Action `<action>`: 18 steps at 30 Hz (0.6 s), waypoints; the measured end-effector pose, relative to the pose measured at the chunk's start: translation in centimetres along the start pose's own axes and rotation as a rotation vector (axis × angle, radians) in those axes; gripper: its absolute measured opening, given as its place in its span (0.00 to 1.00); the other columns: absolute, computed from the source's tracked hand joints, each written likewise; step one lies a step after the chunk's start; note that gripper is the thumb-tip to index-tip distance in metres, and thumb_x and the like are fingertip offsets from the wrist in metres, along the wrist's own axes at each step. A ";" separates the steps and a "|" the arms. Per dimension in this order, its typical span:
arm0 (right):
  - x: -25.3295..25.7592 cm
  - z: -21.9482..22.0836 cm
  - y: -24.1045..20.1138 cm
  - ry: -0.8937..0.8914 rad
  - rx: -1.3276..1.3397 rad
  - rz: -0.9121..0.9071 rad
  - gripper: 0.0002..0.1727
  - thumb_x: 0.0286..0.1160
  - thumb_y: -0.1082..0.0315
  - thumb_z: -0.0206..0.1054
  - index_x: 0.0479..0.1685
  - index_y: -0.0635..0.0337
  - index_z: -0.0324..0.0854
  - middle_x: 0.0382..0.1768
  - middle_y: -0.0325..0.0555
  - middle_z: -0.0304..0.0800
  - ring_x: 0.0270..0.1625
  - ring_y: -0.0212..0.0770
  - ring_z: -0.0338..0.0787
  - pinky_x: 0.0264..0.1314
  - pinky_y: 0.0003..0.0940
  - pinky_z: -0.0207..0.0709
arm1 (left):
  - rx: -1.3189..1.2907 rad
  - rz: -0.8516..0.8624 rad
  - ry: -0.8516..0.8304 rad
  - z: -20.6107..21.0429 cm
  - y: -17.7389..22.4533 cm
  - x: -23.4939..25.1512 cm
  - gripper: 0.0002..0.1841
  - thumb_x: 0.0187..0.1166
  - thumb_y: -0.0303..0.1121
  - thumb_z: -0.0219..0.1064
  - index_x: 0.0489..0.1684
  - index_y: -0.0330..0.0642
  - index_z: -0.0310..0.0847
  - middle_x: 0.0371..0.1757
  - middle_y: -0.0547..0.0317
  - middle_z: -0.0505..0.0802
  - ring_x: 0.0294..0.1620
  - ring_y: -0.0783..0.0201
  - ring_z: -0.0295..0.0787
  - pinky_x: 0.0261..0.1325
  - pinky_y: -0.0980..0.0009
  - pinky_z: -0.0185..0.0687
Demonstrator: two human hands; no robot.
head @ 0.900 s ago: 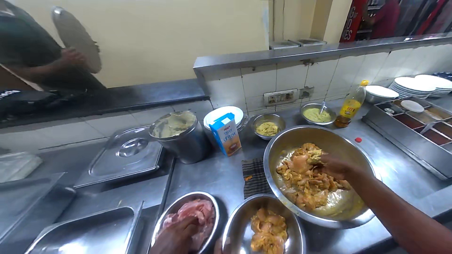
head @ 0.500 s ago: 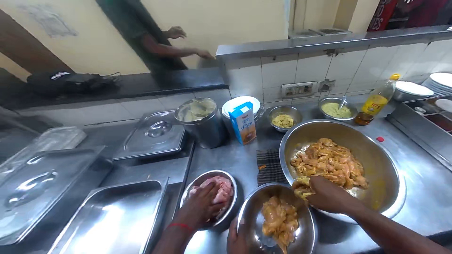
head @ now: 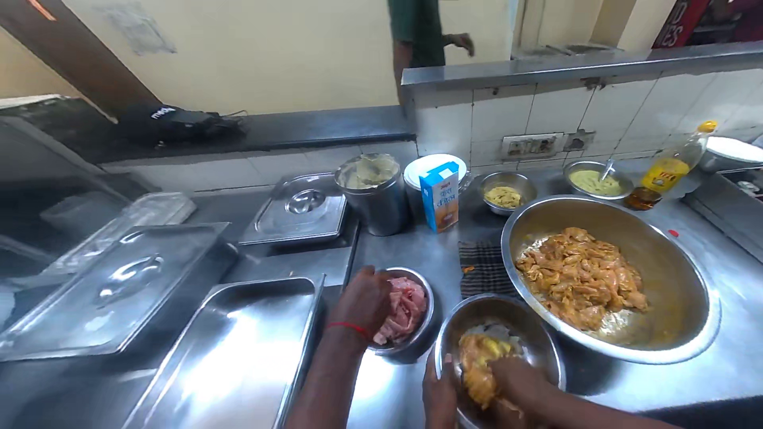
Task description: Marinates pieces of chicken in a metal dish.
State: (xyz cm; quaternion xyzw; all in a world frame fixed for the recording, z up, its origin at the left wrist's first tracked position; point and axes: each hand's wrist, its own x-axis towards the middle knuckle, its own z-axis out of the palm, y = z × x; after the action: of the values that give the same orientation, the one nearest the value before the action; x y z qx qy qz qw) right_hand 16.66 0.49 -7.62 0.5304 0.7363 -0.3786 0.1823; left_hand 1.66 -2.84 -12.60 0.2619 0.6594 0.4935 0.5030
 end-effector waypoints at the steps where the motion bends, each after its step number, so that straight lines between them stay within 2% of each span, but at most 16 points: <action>1: 0.4 -0.8 0.4 0.051 0.031 0.028 0.22 0.81 0.78 0.62 0.73 0.75 0.75 0.69 0.76 0.80 0.74 0.75 0.79 0.74 0.70 0.71 | -0.005 -0.009 -0.017 -0.2 0.1 0.0 0.26 0.90 0.30 0.56 0.87 0.34 0.62 0.82 0.38 0.74 0.80 0.51 0.74 0.80 0.55 0.69; 4: 0.9 -4.5 0.9 0.167 0.072 0.128 0.21 0.79 0.76 0.64 0.68 0.78 0.76 0.70 0.76 0.79 0.76 0.71 0.78 0.78 0.65 0.70 | -0.028 -0.029 -0.074 -0.9 -0.3 0.2 0.28 0.90 0.31 0.57 0.89 0.36 0.60 0.85 0.39 0.72 0.83 0.51 0.71 0.82 0.54 0.67; 7: -1.1 -6.0 -0.7 0.220 0.073 0.123 0.19 0.79 0.74 0.65 0.64 0.77 0.79 0.66 0.74 0.83 0.74 0.68 0.80 0.77 0.61 0.70 | -0.059 -0.015 -0.113 -1.2 -0.6 0.2 0.27 0.90 0.32 0.56 0.88 0.34 0.60 0.84 0.39 0.73 0.81 0.53 0.73 0.80 0.57 0.69; 9: -2.0 -4.4 -2.0 0.186 0.089 0.097 0.21 0.80 0.71 0.65 0.67 0.77 0.78 0.67 0.74 0.82 0.74 0.69 0.80 0.78 0.62 0.69 | -0.051 -0.016 -0.131 -1.3 -0.9 0.3 0.28 0.91 0.34 0.55 0.89 0.35 0.58 0.85 0.38 0.72 0.83 0.52 0.71 0.83 0.55 0.66; 11: -1.0 -1.3 -2.5 0.057 0.025 0.076 0.25 0.81 0.65 0.67 0.70 0.77 0.75 0.69 0.75 0.80 0.75 0.71 0.79 0.77 0.67 0.68 | -0.061 -0.029 -0.142 -1.3 -0.8 0.3 0.29 0.92 0.35 0.53 0.91 0.35 0.55 0.86 0.37 0.69 0.85 0.51 0.68 0.84 0.54 0.63; 13: 0.9 1.2 -1.5 0.012 -0.036 0.054 0.26 0.80 0.68 0.67 0.72 0.76 0.74 0.71 0.76 0.79 0.76 0.73 0.78 0.76 0.70 0.68 | -0.088 -0.043 -0.141 -1.2 -0.9 0.2 0.29 0.92 0.35 0.53 0.90 0.35 0.55 0.86 0.38 0.70 0.83 0.51 0.70 0.83 0.55 0.66; 14: 1.6 1.0 -0.9 0.044 -0.032 0.055 0.25 0.80 0.71 0.66 0.73 0.77 0.74 0.72 0.77 0.78 0.77 0.73 0.77 0.78 0.68 0.67 | -0.104 -0.037 -0.144 -1.1 -0.8 0.3 0.28 0.92 0.34 0.53 0.90 0.35 0.56 0.86 0.39 0.70 0.83 0.52 0.71 0.83 0.56 0.67; 16: 2.3 -1.4 0.2 0.121 0.008 0.089 0.23 0.80 0.74 0.65 0.71 0.79 0.75 0.72 0.78 0.77 0.78 0.74 0.75 0.81 0.67 0.66 | -0.120 -0.004 -0.137 -1.1 -0.9 0.6 0.27 0.91 0.32 0.54 0.89 0.34 0.59 0.85 0.39 0.72 0.82 0.53 0.71 0.83 0.57 0.67; 18: 2.4 -4.1 0.9 0.212 0.039 0.136 0.19 0.81 0.72 0.65 0.65 0.77 0.79 0.68 0.75 0.81 0.75 0.71 0.79 0.78 0.65 0.70 | -0.111 0.020 -0.126 -1.1 -1.5 1.1 0.27 0.91 0.32 0.55 0.88 0.34 0.60 0.84 0.40 0.73 0.82 0.54 0.72 0.82 0.58 0.67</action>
State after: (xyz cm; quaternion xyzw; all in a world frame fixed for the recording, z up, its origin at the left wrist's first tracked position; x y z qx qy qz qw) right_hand 17.15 5.29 -6.89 0.6197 0.7061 -0.3215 0.1184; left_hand 0.46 -2.94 -14.44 0.2706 0.5953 0.5168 0.5526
